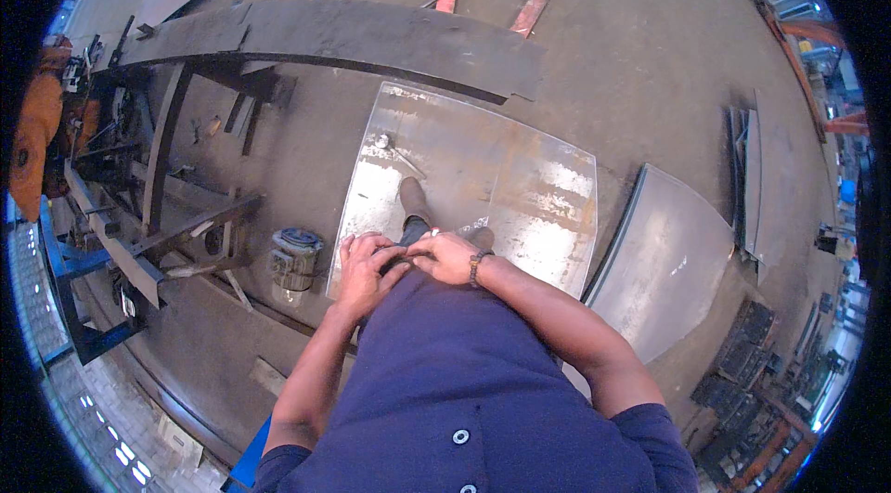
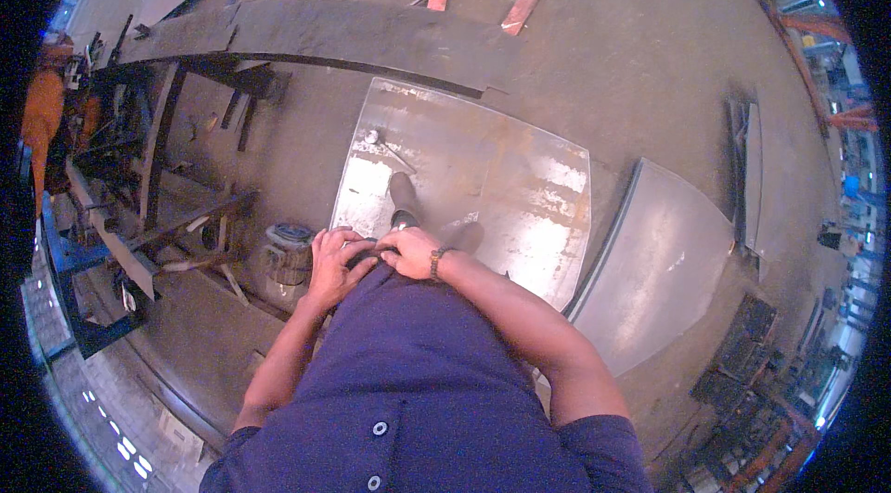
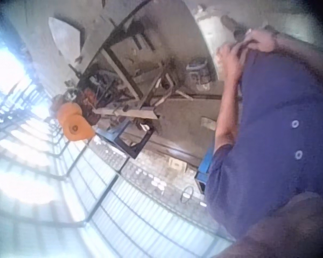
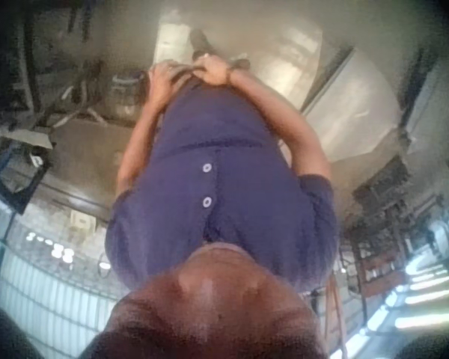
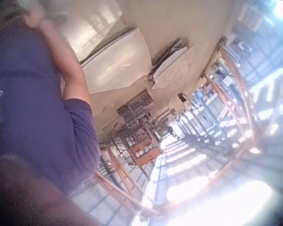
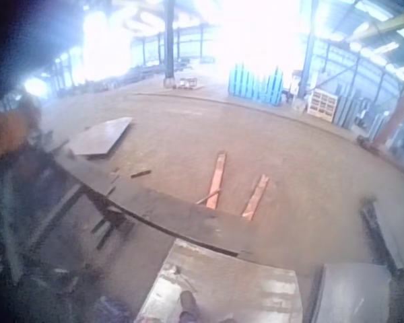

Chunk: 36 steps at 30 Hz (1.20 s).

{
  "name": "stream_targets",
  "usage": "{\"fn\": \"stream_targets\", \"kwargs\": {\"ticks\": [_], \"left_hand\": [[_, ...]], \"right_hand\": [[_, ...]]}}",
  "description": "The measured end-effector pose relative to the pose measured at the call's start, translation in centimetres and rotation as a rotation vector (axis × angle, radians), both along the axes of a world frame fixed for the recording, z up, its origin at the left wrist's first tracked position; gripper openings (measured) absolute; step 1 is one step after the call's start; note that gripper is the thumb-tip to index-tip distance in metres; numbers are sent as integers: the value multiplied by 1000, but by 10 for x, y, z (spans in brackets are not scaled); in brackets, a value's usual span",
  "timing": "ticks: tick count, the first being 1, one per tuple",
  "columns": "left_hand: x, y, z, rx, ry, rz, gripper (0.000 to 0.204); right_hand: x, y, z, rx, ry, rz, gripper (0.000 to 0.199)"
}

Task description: The person kneels on the workshop floor and uses a white marker to write identification codes on the edges of large metal sheets. The person moves between several sheets, writing alphanumeric labels on each one.

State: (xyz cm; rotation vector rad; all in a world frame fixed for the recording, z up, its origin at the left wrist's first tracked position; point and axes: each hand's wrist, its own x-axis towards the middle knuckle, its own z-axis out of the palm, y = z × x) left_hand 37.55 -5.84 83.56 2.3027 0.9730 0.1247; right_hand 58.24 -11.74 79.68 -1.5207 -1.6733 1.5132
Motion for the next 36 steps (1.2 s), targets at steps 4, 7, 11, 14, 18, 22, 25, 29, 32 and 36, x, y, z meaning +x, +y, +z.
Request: {"fn": "stream_targets", "kwargs": {"ticks": [4,7,11,14,18,22,25,29,32,36], "left_hand": [[2,-2,9,-25,48,0,25],[-11,1,5,22,-14,-7,18],[-56,-11,11,20,-81,51,17],[-89,-32,10,5,-26,134,18],[-107,-51,6,-82,23,152,14],[-80,-53,0,-141,-143,287,16],[-61,-52,-5,-99,68,237,27],[-50,-53,-13,-81,175,287,37],[-45,-56,-22,-113,212,328,43],[-44,-49,-23,-138,209,315,46]], "right_hand": [[0,-5,-3,-100,61,-73,27],[4,-10,-1,-106,63,-72,26],[9,-17,5,-57,88,-43,28],[9,-12,23,-69,87,-15,36],[8,-5,24,25,-137,220,42],[6,-2,26,56,-197,325,41],[6,-6,24,103,-220,312,39],[13,-11,15,134,-196,275,37],[12,-14,19,131,-190,202,36],[15,-13,23,102,-193,188,35]]}}
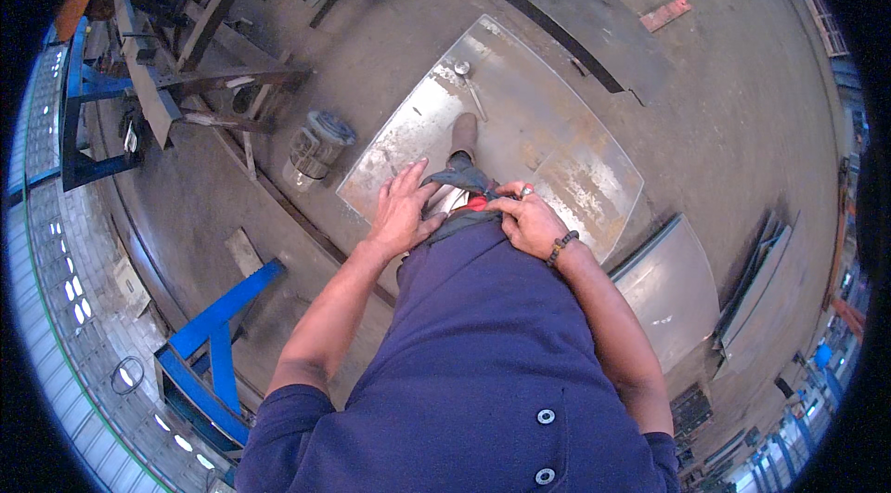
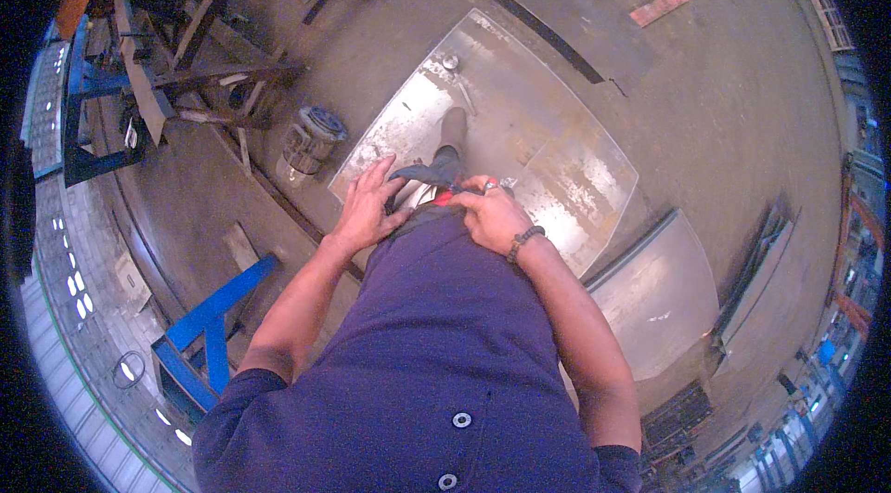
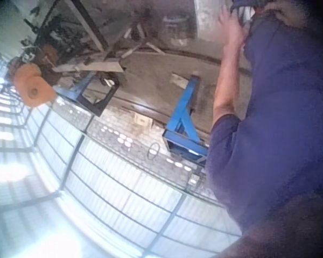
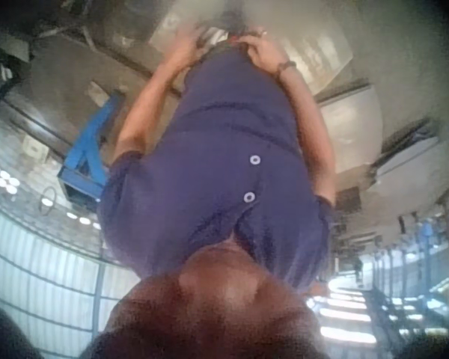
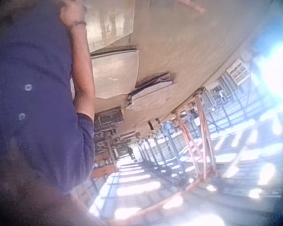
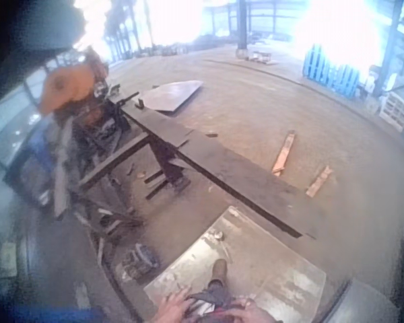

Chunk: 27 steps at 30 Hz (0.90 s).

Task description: The person kneels on the workshop floor and uses a white marker to write identification codes on the edges of large metal sheets. The person moves between several sheets, writing alphanumeric labels on each one.

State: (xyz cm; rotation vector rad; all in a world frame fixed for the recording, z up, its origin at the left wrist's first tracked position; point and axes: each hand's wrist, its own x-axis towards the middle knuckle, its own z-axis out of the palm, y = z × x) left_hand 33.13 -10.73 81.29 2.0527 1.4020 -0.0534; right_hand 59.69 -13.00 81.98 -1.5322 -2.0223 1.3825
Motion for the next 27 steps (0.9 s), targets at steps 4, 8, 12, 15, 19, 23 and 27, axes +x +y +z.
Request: {"fn": "stream_targets", "kwargs": {"ticks": [4,8,12,15,19,23,27], "left_hand": [[-6,13,5,-147,20,-67,41],[-7,10,4,-63,-33,-123,30],[21,15,7,130,17,-220,24],[33,21,2,218,4,-347,24],[36,19,-34,291,158,-328,26],[43,42,-33,208,440,-485,26],[46,82,-45,105,522,-743,28]], "right_hand": [[2,-1,-4,-16,-15,25,35],[-4,6,0,-21,-28,64,33],[-14,21,-2,-23,-137,96,34],[-18,30,9,-112,-263,137,34],[-5,11,0,-57,-48,-114,35],[52,-43,-67,-145,84,-573,35],[108,-216,-207,-290,107,-1536,30]]}}
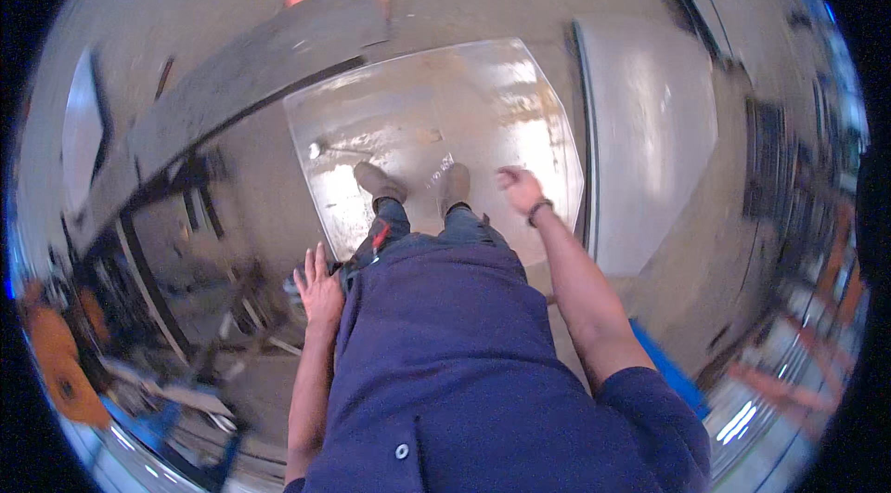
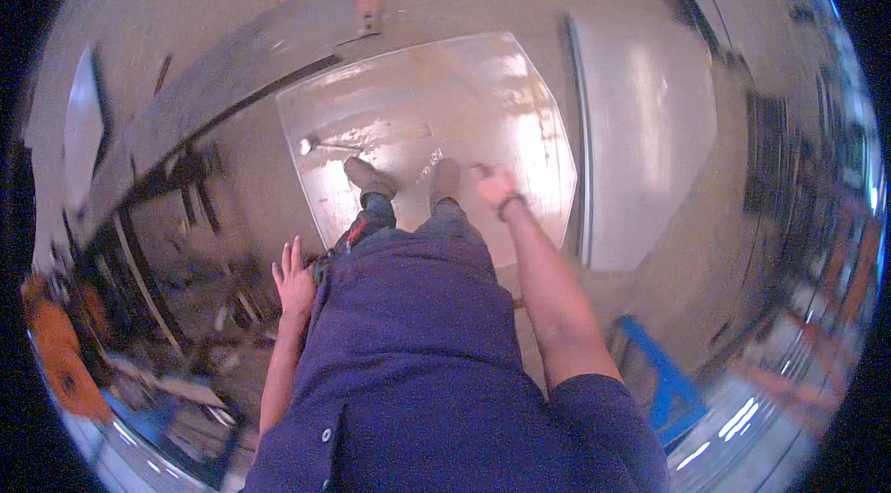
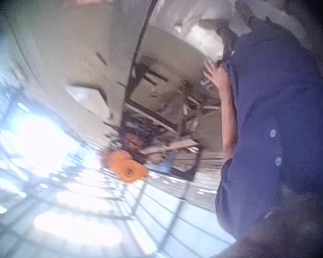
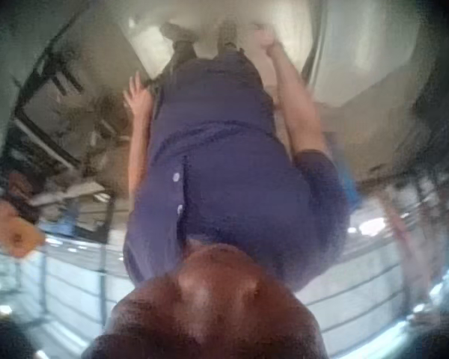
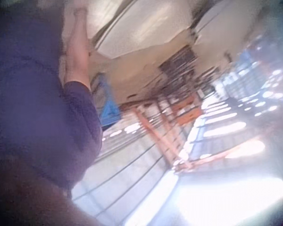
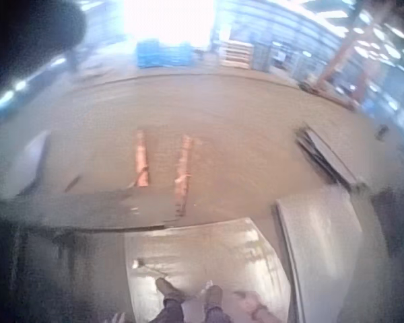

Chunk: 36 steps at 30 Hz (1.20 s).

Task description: The person kneels on the workshop floor and uses a white marker to write identification codes on the edges of large metal sheets. The person moves between several sheets, writing alphanumeric labels on each one.

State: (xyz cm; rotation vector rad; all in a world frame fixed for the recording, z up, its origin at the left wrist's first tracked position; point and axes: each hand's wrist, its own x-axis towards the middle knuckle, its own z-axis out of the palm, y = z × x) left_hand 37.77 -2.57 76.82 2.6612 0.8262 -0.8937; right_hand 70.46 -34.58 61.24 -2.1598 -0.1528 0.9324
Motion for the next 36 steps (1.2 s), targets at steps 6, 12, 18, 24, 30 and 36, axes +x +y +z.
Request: {"fn": "stream_targets", "kwargs": {"ticks": [6,12,18,24,30,36], "left_hand": [[-10,87,-11,-195,10,-160,32],[55,113,10,-37,188,-492,37],[36,126,-34,38,-18,-701,37],[54,86,-29,87,121,-773,32],[76,23,-3,12,75,-762,30],[90,-38,12,14,-31,-706,37]], "right_hand": [[-103,-248,-66,-671,-44,-544,27],[-336,-201,-30,-645,413,-882,37],[-367,-59,35,-293,539,-419,26],[-284,-84,70,-37,497,-936,21],[-197,-185,63,-104,296,-1052,23],[-185,-228,47,-58,289,-943,28]]}}
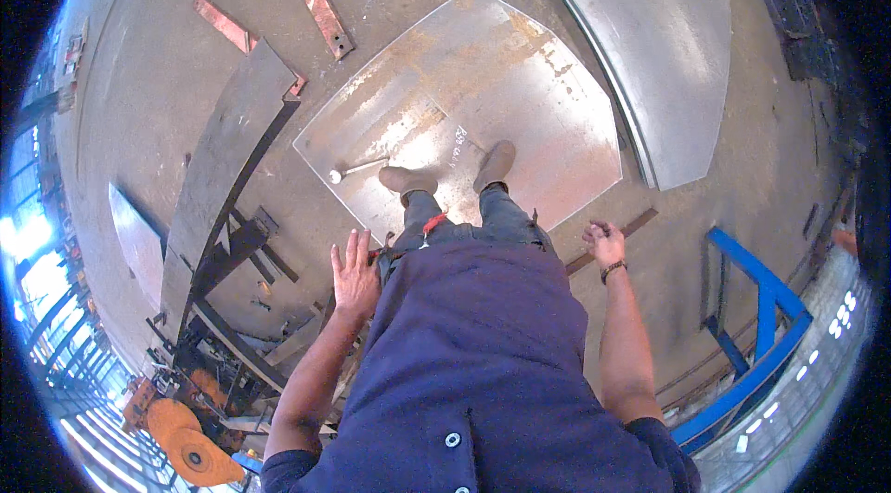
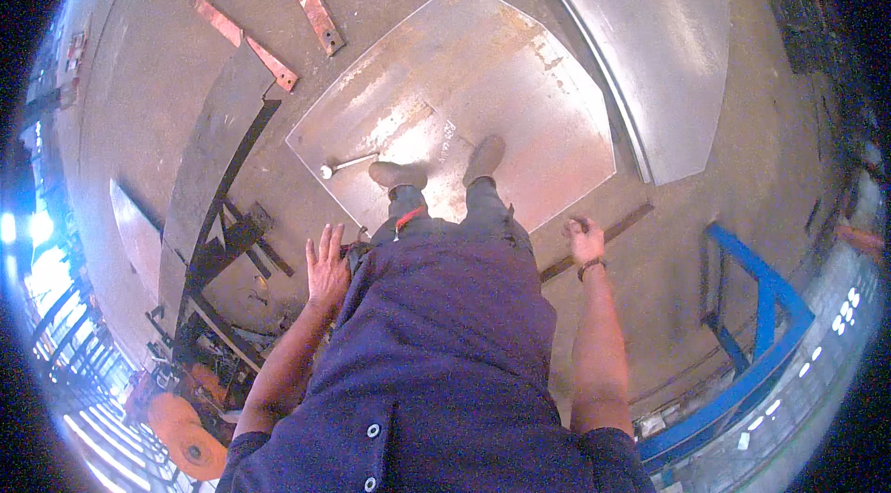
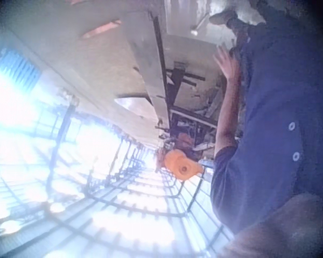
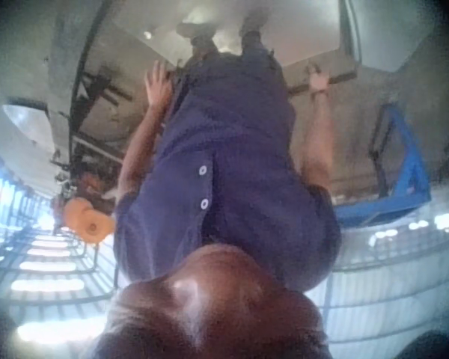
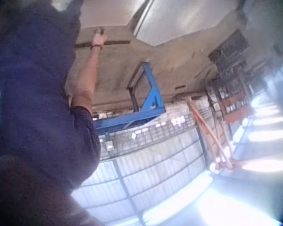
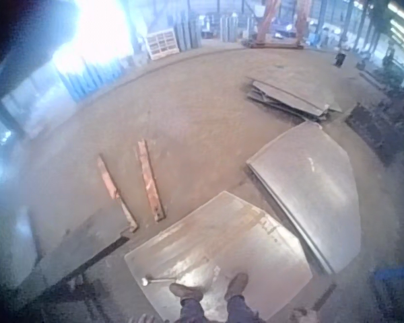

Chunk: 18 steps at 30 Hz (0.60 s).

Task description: The person kneels on the workshop floor and uses a white marker to write identification codes on the edges of large metal sheets. The person moves between several sheets, writing alphanumeric labels on each one.

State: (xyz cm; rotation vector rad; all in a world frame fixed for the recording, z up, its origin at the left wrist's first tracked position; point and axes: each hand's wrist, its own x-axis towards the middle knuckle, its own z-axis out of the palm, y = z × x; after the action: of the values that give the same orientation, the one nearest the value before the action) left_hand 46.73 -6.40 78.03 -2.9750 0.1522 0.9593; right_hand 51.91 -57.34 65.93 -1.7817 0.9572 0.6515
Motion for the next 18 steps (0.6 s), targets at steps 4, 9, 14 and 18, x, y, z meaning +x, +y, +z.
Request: {"fn": "stream_targets", "kwargs": {"ticks": [4,9,14,18], "left_hand": [[39,-35,13,158,105,-131,43],[66,-38,26,-54,65,-141,36],[98,-39,62,-178,101,-130,35],[128,-28,86,-503,148,179,29]], "right_hand": [[-33,-44,-44,7,95,169,29],[-40,-70,-38,168,159,-40,21],[-4,-116,-46,76,177,-74,24],[54,-128,-59,35,34,88,21]]}}
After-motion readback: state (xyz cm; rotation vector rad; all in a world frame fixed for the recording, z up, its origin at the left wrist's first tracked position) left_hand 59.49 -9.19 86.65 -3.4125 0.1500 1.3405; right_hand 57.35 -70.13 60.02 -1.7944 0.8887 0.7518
